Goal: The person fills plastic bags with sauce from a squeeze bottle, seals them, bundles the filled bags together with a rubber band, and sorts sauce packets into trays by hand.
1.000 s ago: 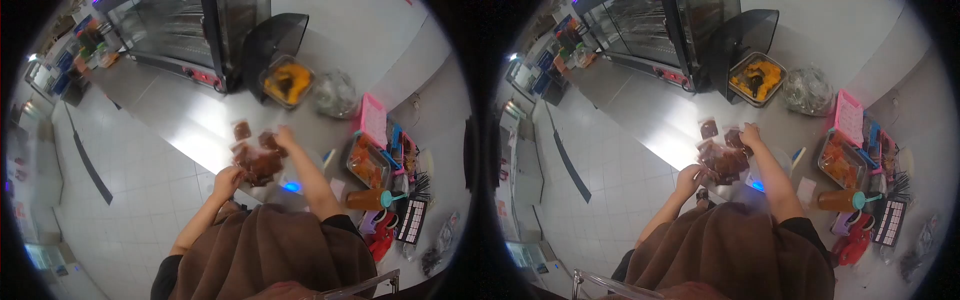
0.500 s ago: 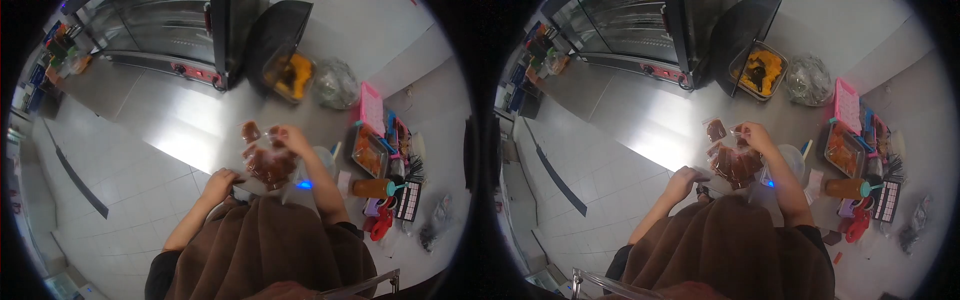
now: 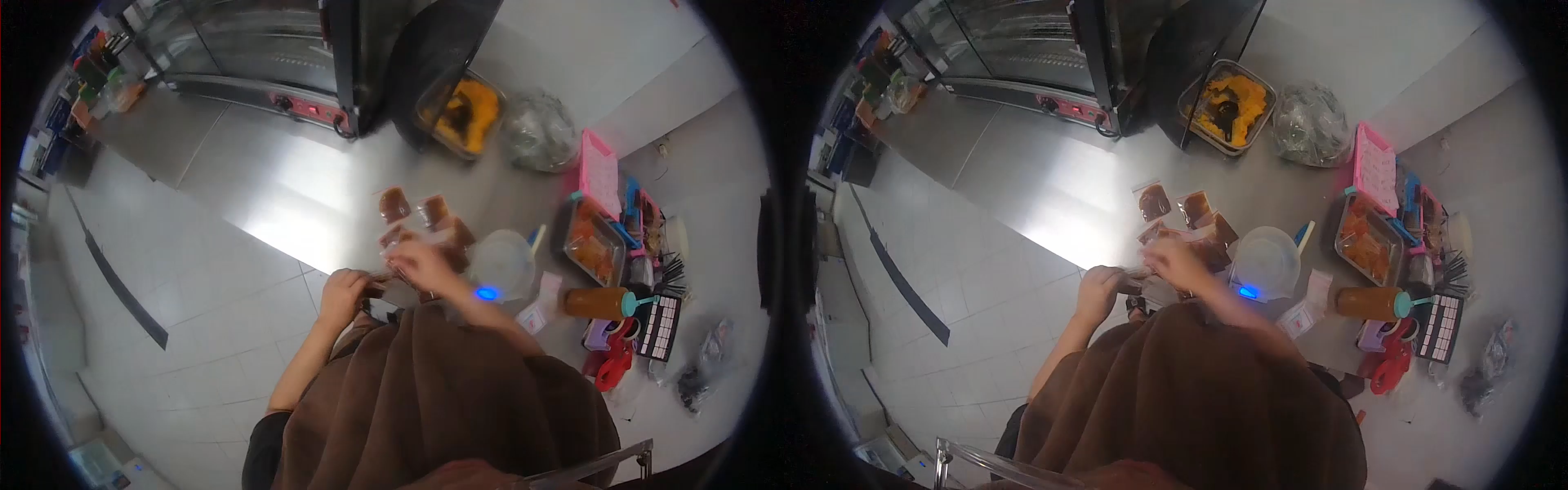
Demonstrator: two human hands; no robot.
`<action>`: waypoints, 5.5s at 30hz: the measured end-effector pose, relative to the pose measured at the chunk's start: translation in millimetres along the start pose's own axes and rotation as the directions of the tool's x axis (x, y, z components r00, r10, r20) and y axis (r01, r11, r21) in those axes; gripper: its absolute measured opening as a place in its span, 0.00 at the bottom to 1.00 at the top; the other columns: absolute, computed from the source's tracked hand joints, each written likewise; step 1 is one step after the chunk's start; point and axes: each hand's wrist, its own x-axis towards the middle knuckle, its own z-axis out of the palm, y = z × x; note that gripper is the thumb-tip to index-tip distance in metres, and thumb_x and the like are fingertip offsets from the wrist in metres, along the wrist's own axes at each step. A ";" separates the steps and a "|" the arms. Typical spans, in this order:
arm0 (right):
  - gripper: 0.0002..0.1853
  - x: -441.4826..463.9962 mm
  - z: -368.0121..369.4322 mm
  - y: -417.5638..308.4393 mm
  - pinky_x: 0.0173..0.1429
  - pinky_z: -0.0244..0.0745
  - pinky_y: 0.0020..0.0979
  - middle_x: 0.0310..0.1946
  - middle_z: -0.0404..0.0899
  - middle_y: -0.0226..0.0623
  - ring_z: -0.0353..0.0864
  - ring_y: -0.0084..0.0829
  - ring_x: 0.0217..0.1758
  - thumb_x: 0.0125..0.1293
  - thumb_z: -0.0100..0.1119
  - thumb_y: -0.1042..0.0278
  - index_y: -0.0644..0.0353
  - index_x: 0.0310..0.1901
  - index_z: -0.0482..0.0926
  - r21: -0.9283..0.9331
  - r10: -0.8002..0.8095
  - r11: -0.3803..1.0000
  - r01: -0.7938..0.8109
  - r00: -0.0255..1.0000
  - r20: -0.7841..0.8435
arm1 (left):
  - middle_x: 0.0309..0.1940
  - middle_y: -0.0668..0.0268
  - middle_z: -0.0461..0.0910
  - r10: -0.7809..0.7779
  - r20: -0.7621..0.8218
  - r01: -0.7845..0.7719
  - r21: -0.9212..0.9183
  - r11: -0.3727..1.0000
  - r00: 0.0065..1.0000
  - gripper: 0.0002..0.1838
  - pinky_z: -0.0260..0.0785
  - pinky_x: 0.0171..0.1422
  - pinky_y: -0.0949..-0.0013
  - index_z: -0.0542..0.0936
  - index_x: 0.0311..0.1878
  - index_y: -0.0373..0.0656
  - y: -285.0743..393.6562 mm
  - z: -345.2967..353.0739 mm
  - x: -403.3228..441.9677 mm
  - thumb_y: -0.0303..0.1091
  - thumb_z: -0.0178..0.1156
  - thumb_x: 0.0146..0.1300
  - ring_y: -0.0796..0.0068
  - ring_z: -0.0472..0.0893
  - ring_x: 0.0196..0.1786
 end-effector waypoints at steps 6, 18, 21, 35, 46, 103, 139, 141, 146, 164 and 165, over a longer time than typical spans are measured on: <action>0.13 27.2 -84.8 103.2 0.51 0.70 0.39 0.45 0.78 0.39 0.75 0.43 0.49 0.50 0.60 0.75 0.56 0.40 0.81 -0.525 0.027 0.850 0.052 0.989 0.143 | 0.38 0.64 0.79 -0.032 0.076 0.029 0.051 0.998 0.997 0.16 0.66 0.53 0.59 0.78 0.43 0.43 7.0 -10.8 -3.0 0.26 0.59 0.46 0.61 0.76 0.44; 0.01 9.7 -145.8 15.0 0.36 0.72 0.40 0.22 0.79 0.41 0.79 0.42 0.30 0.47 0.60 0.73 0.58 0.21 0.80 -0.387 0.270 0.921 -0.031 0.769 0.580 | 0.35 0.65 0.77 -0.103 0.040 0.096 0.152 0.984 0.994 0.11 0.66 0.49 0.60 0.77 0.40 0.43 25.3 -13.2 -5.4 0.24 0.55 0.51 0.63 0.75 0.42; 0.01 12.5 -134.8 10.4 0.38 0.73 0.39 0.26 0.80 0.42 0.79 0.41 0.33 0.47 0.61 0.73 0.59 0.23 0.80 -0.453 0.287 0.892 0.008 0.762 0.580 | 0.39 0.65 0.77 -0.136 0.099 0.117 0.178 0.977 0.986 0.15 0.64 0.52 0.61 0.76 0.43 0.43 17.4 -7.0 -14.1 0.26 0.56 0.49 0.63 0.74 0.47; 0.06 8.6 -109.4 83.1 0.43 0.73 0.39 0.30 0.80 0.41 0.79 0.43 0.38 0.46 0.66 0.75 0.61 0.28 0.80 -0.319 0.087 0.948 0.013 0.951 0.296 | 0.40 0.66 0.76 -0.120 0.118 0.095 0.192 0.977 0.986 0.15 0.65 0.53 0.61 0.77 0.42 0.44 21.5 -11.5 -10.5 0.25 0.57 0.48 0.63 0.74 0.48; 0.09 43.2 -57.3 -57.6 0.45 0.73 0.44 0.32 0.79 0.43 0.79 0.46 0.39 0.53 0.62 0.67 0.60 0.34 0.77 -0.302 -0.151 0.925 0.232 0.952 0.268 | 0.37 0.64 0.79 0.006 -0.060 0.002 0.130 0.992 0.998 0.14 0.70 0.45 0.59 0.80 0.40 0.43 19.8 -9.3 -16.4 0.23 0.57 0.48 0.61 0.77 0.41; 0.06 18.4 -26.2 66.9 0.50 0.71 0.42 0.37 0.78 0.46 0.77 0.47 0.44 0.57 0.60 0.68 0.60 0.34 0.80 -0.259 0.277 0.921 -0.290 0.957 -0.083 | 0.43 0.66 0.74 -0.111 0.081 0.083 0.292 0.953 0.991 0.18 0.57 0.62 0.54 0.75 0.46 0.44 9.6 -8.2 -25.3 0.25 0.57 0.48 0.65 0.72 0.50; 0.13 17.3 10.8 35.1 0.50 0.72 0.37 0.34 0.79 0.41 0.77 0.41 0.43 0.54 0.65 0.63 0.59 0.40 0.82 -0.587 -0.004 0.808 -0.054 0.995 -0.097 | 0.48 0.68 0.76 -0.062 0.027 0.049 0.338 0.940 0.998 0.16 0.59 0.58 0.58 0.76 0.46 0.45 3.2 -9.3 -20.4 0.29 0.54 0.52 0.68 0.72 0.54; 0.11 20.2 2.0 29.6 0.48 0.73 0.37 0.31 0.79 0.40 0.78 0.41 0.39 0.54 0.65 0.65 0.59 0.37 0.82 -0.498 0.103 0.863 -0.091 0.995 -0.003 | 0.47 0.69 0.75 -0.063 0.029 0.048 0.369 0.928 0.998 0.16 0.59 0.59 0.56 0.76 0.46 0.46 6.0 -11.5 -20.8 0.29 0.54 0.51 0.68 0.71 0.55; 0.05 15.7 -38.1 -9.2 0.41 0.75 0.38 0.26 0.78 0.40 0.78 0.43 0.31 0.52 0.62 0.71 0.61 0.30 0.81 -0.008 0.282 0.953 -0.304 0.874 0.396 | 0.48 0.66 0.74 -0.034 0.087 0.005 0.310 0.951 0.996 0.17 0.60 0.58 0.56 0.76 0.46 0.46 -2.4 -10.3 -21.6 0.28 0.57 0.50 0.66 0.71 0.56; 0.04 7.5 -15.4 52.1 0.45 0.74 0.39 0.32 0.78 0.43 0.78 0.43 0.38 0.53 0.61 0.78 0.65 0.32 0.81 -0.301 0.122 0.939 -0.165 0.980 -0.158 | 0.45 0.59 0.72 -0.111 0.137 0.084 0.194 0.977 0.984 0.17 0.63 0.54 0.62 0.74 0.48 0.41 -0.4 -9.0 -20.2 0.27 0.53 0.52 0.60 0.71 0.51; 0.05 7.8 -18.6 39.7 0.44 0.74 0.38 0.32 0.78 0.44 0.79 0.42 0.37 0.53 0.61 0.78 0.65 0.32 0.82 -0.229 0.167 0.953 -0.196 0.976 -0.139 | 0.45 0.60 0.72 -0.111 0.108 0.091 0.180 0.980 0.988 0.17 0.64 0.54 0.61 0.74 0.47 0.41 1.5 -9.4 -18.7 0.25 0.53 0.51 0.59 0.71 0.51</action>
